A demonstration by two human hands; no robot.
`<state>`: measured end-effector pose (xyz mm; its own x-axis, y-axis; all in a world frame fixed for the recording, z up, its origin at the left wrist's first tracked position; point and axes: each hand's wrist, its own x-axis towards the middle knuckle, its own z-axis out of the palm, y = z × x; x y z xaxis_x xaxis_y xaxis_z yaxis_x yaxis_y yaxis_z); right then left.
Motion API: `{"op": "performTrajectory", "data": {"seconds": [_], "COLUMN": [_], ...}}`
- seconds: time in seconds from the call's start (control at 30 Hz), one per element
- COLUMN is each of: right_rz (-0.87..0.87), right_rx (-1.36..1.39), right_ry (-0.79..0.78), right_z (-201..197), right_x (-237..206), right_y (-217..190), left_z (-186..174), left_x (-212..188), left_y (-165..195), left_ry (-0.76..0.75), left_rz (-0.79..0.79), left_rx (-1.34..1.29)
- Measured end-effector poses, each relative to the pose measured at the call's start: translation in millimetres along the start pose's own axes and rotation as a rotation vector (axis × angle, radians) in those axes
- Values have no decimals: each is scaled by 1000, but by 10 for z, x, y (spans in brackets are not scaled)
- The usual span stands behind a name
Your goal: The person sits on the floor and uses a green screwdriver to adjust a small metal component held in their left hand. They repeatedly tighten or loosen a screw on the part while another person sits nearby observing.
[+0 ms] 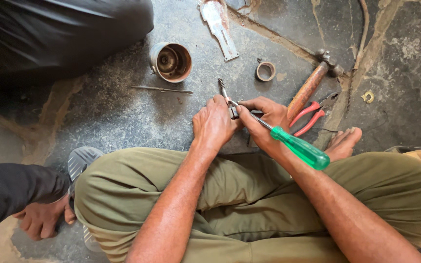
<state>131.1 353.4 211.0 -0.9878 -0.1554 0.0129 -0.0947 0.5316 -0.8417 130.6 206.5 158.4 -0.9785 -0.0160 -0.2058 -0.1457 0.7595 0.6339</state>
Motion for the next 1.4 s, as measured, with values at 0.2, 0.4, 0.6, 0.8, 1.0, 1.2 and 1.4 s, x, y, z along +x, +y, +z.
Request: {"op": "performTrajectory", "data": {"seconds": [0.2, 0.4, 0.6, 0.8, 1.0, 1.2, 1.4], "right_rz": [-172, -193, -79, -115, -186, -186, -120], "right_rx": [-77, -99, -88, -74, -162, -145, -120], "right_ry": [-24, -29, -29, -40, -42, -43, -58], "right_z": [-13, -15, -16, -19, -22, -28, -25], "right_x": [12, 50, 61, 61, 64, 63, 65], "right_y": [-31, -46, -40, -59, -67, -53, -50], "left_z": [52, 77, 63, 64, 72, 93, 101], "left_x": [7, 11, 25, 11, 22, 14, 22], "left_y": [-29, -34, -20, -14, -19, -24, -44], "left_ry": [-17, -12, -21, -21, -24, -27, -9], "left_rz": [6, -4, -13, -7, -3, -10, -1], "left_rx": [34, 49, 56, 48, 43, 67, 85]}}
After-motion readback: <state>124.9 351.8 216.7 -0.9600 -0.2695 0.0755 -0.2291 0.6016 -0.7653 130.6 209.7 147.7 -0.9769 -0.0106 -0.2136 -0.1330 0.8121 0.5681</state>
